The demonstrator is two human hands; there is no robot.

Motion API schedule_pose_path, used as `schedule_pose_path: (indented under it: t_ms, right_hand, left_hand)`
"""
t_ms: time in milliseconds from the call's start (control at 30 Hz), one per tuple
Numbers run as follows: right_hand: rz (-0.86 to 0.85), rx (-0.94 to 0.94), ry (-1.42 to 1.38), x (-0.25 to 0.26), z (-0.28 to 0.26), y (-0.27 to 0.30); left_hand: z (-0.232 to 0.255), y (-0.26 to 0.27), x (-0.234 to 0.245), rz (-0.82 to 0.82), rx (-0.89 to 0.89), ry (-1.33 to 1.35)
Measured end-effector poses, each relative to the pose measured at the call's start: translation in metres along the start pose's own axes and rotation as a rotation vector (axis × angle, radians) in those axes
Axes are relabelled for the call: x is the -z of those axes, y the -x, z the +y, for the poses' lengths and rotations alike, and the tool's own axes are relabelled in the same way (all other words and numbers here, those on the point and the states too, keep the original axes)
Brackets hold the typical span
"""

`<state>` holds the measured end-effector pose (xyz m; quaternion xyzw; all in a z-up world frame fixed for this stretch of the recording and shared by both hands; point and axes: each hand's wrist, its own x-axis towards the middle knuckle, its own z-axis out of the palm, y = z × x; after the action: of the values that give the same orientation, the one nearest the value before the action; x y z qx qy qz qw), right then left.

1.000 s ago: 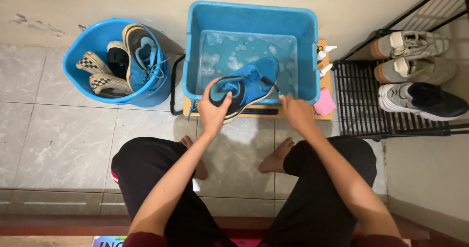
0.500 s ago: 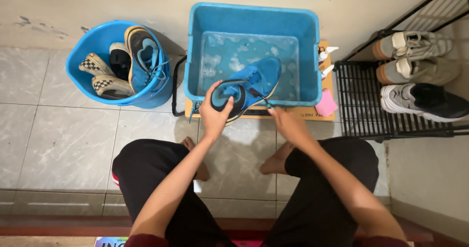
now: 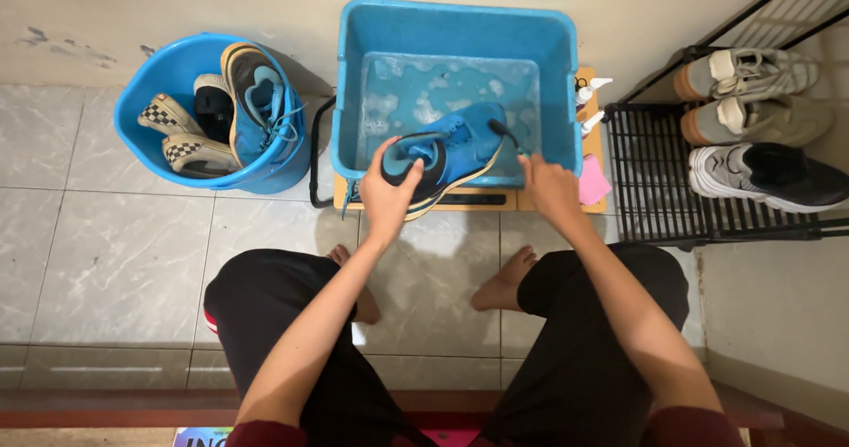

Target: Hand-washing a blue and black sneaker using a brush and soapy water in a plastic basin.

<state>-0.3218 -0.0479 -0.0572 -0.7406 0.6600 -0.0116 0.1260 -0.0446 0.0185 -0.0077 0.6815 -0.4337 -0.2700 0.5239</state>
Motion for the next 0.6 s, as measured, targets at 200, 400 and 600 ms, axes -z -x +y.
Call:
schedule_pose_path:
  t_ms: [200,400,600]
  right_hand:
    - [-0.107,0.137,-0.503,0.016,-0.057,0.068]
    - [-0.165,0.066,-0.333,0.013,-0.065,0.077]
    - [-0.08,-0.043,-0.203,-0.007,-0.035,0.048]
  left_hand:
    - [0.002,-0.009,-0.001,-0.048,0.077,0.003]
    - [0.013,-0.016,0.004,-0.111,0.158,-0.022]
    - [0.015,-0.019,0.003,-0.132,0.18,-0.02]
